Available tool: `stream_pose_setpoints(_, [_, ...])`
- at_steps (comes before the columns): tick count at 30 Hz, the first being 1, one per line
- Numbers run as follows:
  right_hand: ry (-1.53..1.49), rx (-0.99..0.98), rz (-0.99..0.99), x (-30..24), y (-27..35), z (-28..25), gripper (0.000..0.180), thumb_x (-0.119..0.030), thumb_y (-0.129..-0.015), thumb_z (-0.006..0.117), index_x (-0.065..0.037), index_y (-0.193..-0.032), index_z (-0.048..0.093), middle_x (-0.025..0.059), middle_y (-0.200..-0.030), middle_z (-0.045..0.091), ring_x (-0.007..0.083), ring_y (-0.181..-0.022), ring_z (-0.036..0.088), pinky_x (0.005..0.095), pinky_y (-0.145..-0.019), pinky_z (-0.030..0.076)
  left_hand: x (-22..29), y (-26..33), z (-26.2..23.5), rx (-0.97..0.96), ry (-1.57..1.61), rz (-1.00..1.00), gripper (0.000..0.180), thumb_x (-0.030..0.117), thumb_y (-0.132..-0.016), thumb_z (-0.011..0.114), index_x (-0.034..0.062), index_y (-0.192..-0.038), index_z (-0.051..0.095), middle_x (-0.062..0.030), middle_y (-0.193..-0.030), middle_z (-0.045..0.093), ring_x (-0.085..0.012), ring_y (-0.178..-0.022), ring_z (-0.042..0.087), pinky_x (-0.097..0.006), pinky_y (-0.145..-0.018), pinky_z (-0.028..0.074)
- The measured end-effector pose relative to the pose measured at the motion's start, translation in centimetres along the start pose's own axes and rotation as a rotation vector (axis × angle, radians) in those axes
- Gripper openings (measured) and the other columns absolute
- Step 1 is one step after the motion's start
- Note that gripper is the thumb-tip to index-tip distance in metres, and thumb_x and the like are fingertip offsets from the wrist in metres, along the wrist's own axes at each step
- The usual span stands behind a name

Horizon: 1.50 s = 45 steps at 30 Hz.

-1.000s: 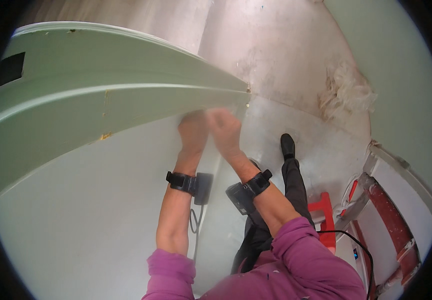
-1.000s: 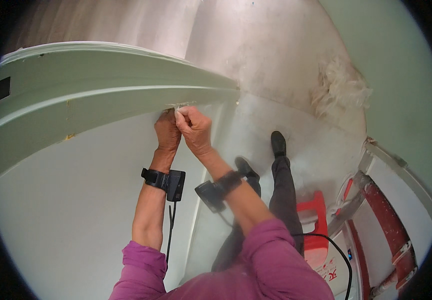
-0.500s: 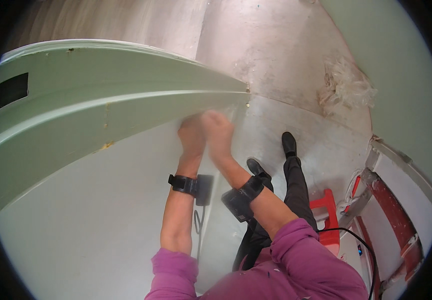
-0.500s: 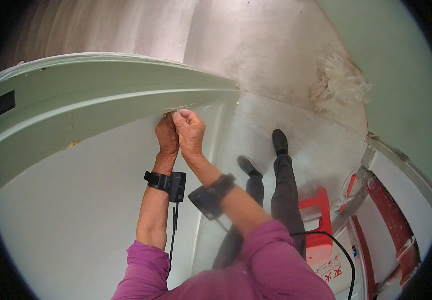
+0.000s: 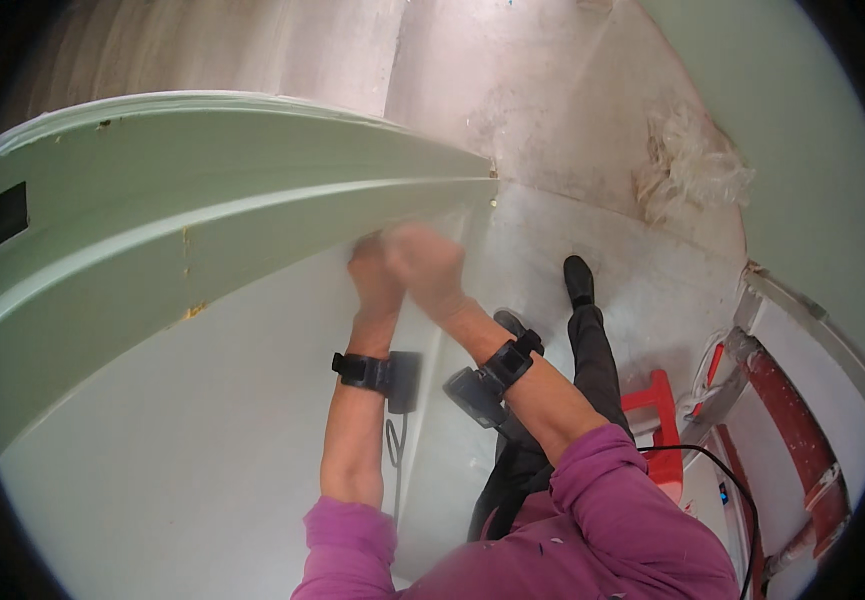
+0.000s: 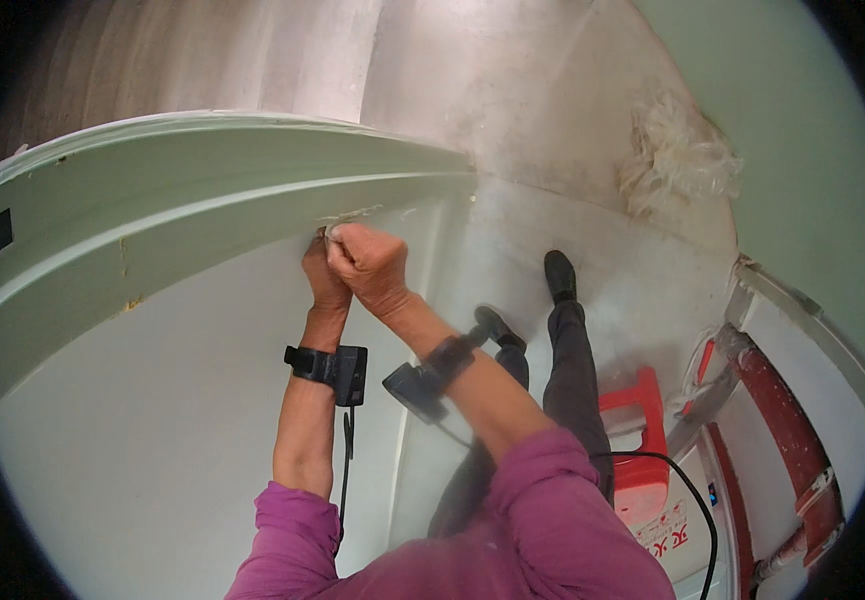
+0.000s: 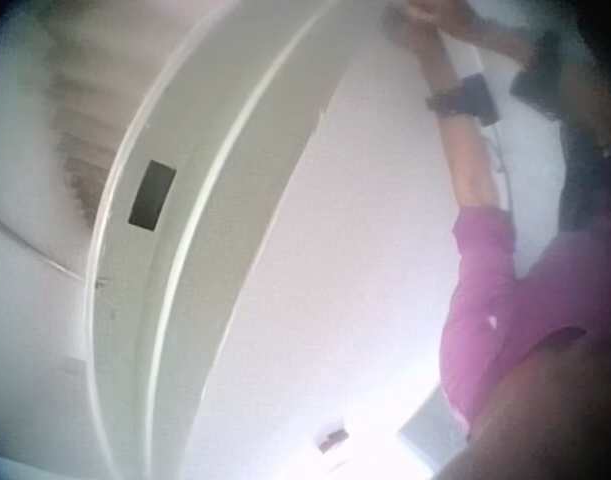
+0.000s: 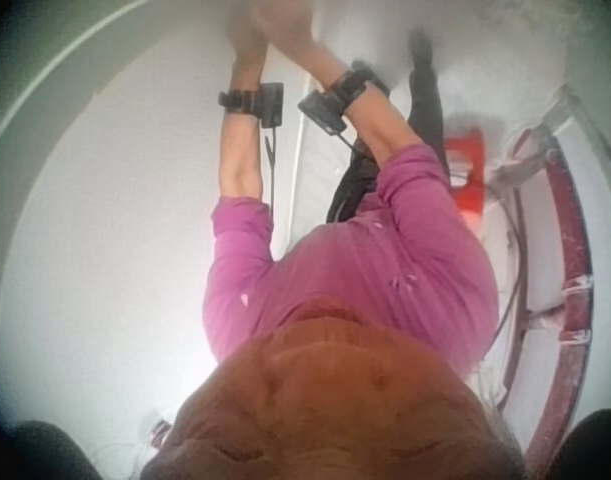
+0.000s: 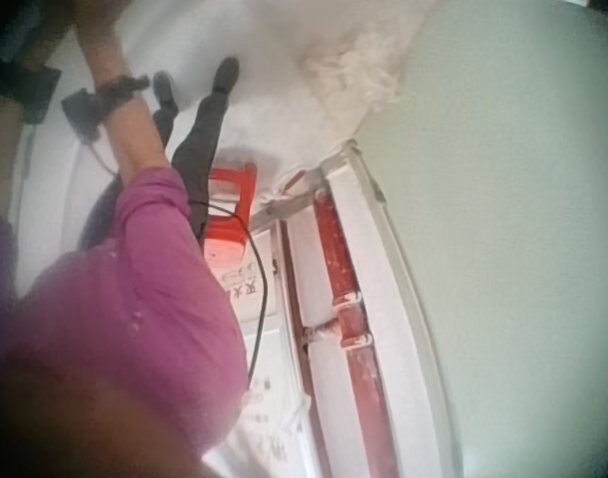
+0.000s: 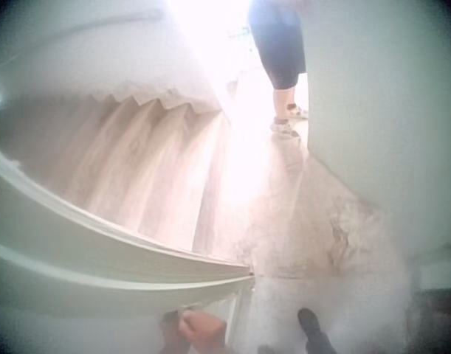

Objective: Peeling off the protective plastic film from a metal door frame.

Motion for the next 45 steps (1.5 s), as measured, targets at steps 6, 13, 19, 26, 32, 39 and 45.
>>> stream_pose_setpoints(6, [-0.294, 0.089, 0.272, 1.8, 1.6, -0.1, 0.009, -0.009, -0.070, 0.052, -0.004, -0.077, 0.053, 0.0012, -0.053, 0.047, 0.0089, -0.043, 0.043, 0.0214, -0.039, 0.035, -1.7, 1.0, 1.0, -0.043, 0.071, -0.059, 0.016, 0.015, -0.069, 0.052, 0.0015, -0.064, 0.045, -0.0137, -0.060, 0.048, -0.0290, -0.054, 0.049, -0.035, -0.045, 0.039])
stream_pose_setpoints(13, [-0.919, 0.077, 0.917, 5.9, 3.0, 0.4, 0.027, -0.027, -0.079, 0.042, -0.001, -0.086, 0.048, -0.0020, -0.052, 0.039, 0.0043, -0.040, 0.033, 0.0166, -0.036, 0.026, -1.5, 0.4, 0.7, -0.072, 0.037, -0.166, 0.023, 0.016, -0.076, 0.049, 0.0000, -0.061, 0.042, -0.0147, -0.056, 0.044, -0.0296, -0.049, 0.045, -0.037, -0.044, 0.037])
stream_pose_setpoints(19, [-0.951, -0.004, 1.114, 6.1, 2.1, 2.1, 0.028, -0.032, -0.077, 0.044, -0.005, -0.071, 0.044, -0.0028, -0.051, 0.038, 0.0037, -0.039, 0.032, 0.0172, -0.033, 0.023, -1.3, 0.2, 0.6, -0.047, 0.069, -0.178, 0.021, 0.015, -0.074, 0.050, -0.0002, -0.063, 0.042, -0.0149, -0.057, 0.045, -0.0299, -0.050, 0.046, -0.037, -0.045, 0.037])
stream_pose_setpoints(26, [-0.812, 0.008, 0.802, 6.7, 1.3, 3.0, 0.019, -0.021, -0.076, 0.045, -0.006, -0.065, 0.044, -0.0027, -0.051, 0.037, 0.0040, -0.038, 0.030, 0.0182, -0.032, 0.021, -1.5, 0.2, 0.9, -0.087, 0.071, -0.194, 0.020, 0.014, -0.074, 0.050, 0.0003, -0.063, 0.041, -0.0148, -0.056, 0.044, -0.0305, -0.050, 0.046, -0.037, -0.045, 0.037])
stream_pose_setpoints(32, [-0.726, 0.091, 0.602, 7.5, -0.4, 1.3, 0.019, -0.015, -0.075, 0.046, -0.005, -0.060, 0.044, -0.0018, -0.051, 0.039, 0.0040, -0.038, 0.030, 0.0178, -0.032, 0.021, -0.2, -0.7, 0.6, -0.043, 0.113, -0.157, 0.021, 0.014, -0.074, 0.049, 0.0003, -0.061, 0.041, -0.0151, -0.056, 0.044, -0.0305, -0.051, 0.045, -0.036, -0.045, 0.037])
stream_pose_setpoints(39, [-0.904, 0.207, 0.744, 4.1, -1.5, -1.8, 0.022, -0.019, -0.076, 0.049, -0.005, -0.060, 0.044, -0.0019, -0.051, 0.039, 0.0038, -0.039, 0.031, 0.0169, -0.033, 0.021, -1.3, 0.0, 1.2, -0.046, 0.032, -0.164, 0.022, 0.013, -0.073, 0.051, -0.0005, -0.059, 0.041, -0.0151, -0.059, 0.045, -0.0303, -0.051, 0.045, -0.036, -0.046, 0.038])
stream_pose_setpoints(45, [-0.572, 0.198, 0.658, 6.2, 1.6, -5.1, 0.019, -0.018, -0.076, 0.048, -0.005, -0.063, 0.046, -0.0007, -0.050, 0.040, 0.0066, -0.039, 0.036, 0.0200, -0.035, 0.027, -0.8, -0.4, 0.9, -0.030, 0.041, -0.149, 0.023, 0.013, -0.074, 0.051, -0.0011, -0.059, 0.041, -0.0154, -0.059, 0.045, -0.0298, -0.049, 0.045, -0.035, -0.044, 0.038])
Point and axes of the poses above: each hand's wrist, its own y-axis away from the middle knuckle, its own z-axis out of the palm, x = y × z, the point moved 7 cm from there along -y, towards the middle knuckle
